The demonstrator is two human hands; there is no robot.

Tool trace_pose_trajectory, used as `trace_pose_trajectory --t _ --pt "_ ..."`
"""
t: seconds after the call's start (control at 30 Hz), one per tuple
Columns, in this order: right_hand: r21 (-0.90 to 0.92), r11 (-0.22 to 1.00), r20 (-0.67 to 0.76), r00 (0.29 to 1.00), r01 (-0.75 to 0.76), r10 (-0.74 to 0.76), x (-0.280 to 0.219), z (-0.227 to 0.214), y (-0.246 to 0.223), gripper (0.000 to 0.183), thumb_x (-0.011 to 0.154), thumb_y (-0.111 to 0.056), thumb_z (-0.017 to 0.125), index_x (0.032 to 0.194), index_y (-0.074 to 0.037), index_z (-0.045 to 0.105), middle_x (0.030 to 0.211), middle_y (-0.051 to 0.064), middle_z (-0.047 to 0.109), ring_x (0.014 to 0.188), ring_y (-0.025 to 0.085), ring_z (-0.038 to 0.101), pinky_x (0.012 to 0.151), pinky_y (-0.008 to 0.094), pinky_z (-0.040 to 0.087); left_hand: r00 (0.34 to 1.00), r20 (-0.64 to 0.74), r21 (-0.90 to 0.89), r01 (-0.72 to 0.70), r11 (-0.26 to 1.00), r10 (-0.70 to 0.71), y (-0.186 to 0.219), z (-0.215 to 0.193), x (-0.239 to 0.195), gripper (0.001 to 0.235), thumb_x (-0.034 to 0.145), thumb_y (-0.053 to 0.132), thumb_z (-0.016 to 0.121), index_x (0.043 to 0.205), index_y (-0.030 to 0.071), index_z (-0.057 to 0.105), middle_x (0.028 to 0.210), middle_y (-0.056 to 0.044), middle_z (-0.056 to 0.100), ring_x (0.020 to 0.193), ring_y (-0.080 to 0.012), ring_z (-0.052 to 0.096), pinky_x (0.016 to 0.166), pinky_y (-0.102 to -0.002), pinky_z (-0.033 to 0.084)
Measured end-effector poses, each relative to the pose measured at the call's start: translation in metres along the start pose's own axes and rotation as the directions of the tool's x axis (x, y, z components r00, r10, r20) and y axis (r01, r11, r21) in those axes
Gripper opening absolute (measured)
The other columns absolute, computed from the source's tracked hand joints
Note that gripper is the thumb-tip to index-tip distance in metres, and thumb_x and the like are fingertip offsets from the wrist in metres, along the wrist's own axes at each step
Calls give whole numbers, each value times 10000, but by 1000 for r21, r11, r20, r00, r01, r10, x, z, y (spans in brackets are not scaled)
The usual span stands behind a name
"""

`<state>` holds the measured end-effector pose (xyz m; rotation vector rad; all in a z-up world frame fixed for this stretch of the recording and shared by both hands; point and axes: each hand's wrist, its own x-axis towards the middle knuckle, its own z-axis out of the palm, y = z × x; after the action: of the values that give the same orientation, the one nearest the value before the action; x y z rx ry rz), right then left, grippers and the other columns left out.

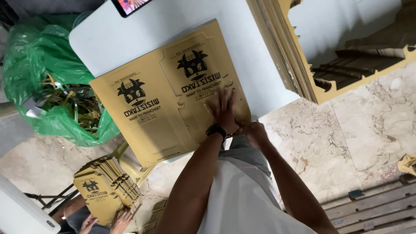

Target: Manually separating pre-cut cardboard shapes from their surrounding frames on a factory table.

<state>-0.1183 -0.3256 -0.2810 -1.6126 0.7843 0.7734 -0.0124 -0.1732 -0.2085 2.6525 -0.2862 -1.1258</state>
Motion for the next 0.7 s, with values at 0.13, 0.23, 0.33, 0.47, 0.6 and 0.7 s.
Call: trace_pose_trajectory --t 0.13,0.23,0.33,0.47,0.6,0.7 --pt "-815 569 147 989 110 20 -26 -8 -61 721 1013 -629 361 899 -41 762 863 235 745 927 430 743 824 574 577 1000 9 48 2 999 -2 -9 18 10 1406 681 384 886 1658 266 -119 1717 -33 -221 1556 -406 -197 1147 -795 -87" --pt "-187 978 13 995 -93 97 -2 -8 -25 401 961 -268 499 894 67 709 665 185 637 693 235 695 564 279 484 999 47 -29 -12 999 14 -10 11 13 1496 589 484 925 1660 278 -99 1717 -12 -221 1556 -410 -199 1128 -810 -107" --pt "-514 776 222 931 364 -290 -24 -3 -61 494 1033 -313 497 868 101 711 718 236 701 789 403 742 662 453 601 995 95 -129 0 992 12 -9 7 14 1535 580 404 960 1650 301 -136 1703 4 -266 1544 -399 -252 1120 -803 -143" --pt "-621 783 21 1000 28 -19 -36 -8 -74 611 984 -548 522 763 -18 730 713 220 704 834 470 707 711 599 513 995 98 -144 -7 989 22 -12 15 13 1521 574 484 943 1653 304 -112 1710 12 -238 1554 -393 -216 1130 -788 -155" --pt "-544 839 -12 1000 17 -28 -24 -11 -70 627 1006 -569 519 723 -54 738 661 180 698 786 420 729 652 561 499 1000 -20 -193 -27 981 23 -5 -1 3 939 935 229 556 1670 309 -22 1733 31 -152 1575 -347 -187 1156 -734 -171" --pt "-664 748 -17 1000 -12 2 -37 -4 -73 634 992 -636 493 822 -85 756 792 173 745 872 428 737 729 555 552 997 65 -343 -6 939 30 -11 -1 7 965 903 440 567 1667 336 -13 1728 68 -176 1569 -346 -225 1139 -755 -182"
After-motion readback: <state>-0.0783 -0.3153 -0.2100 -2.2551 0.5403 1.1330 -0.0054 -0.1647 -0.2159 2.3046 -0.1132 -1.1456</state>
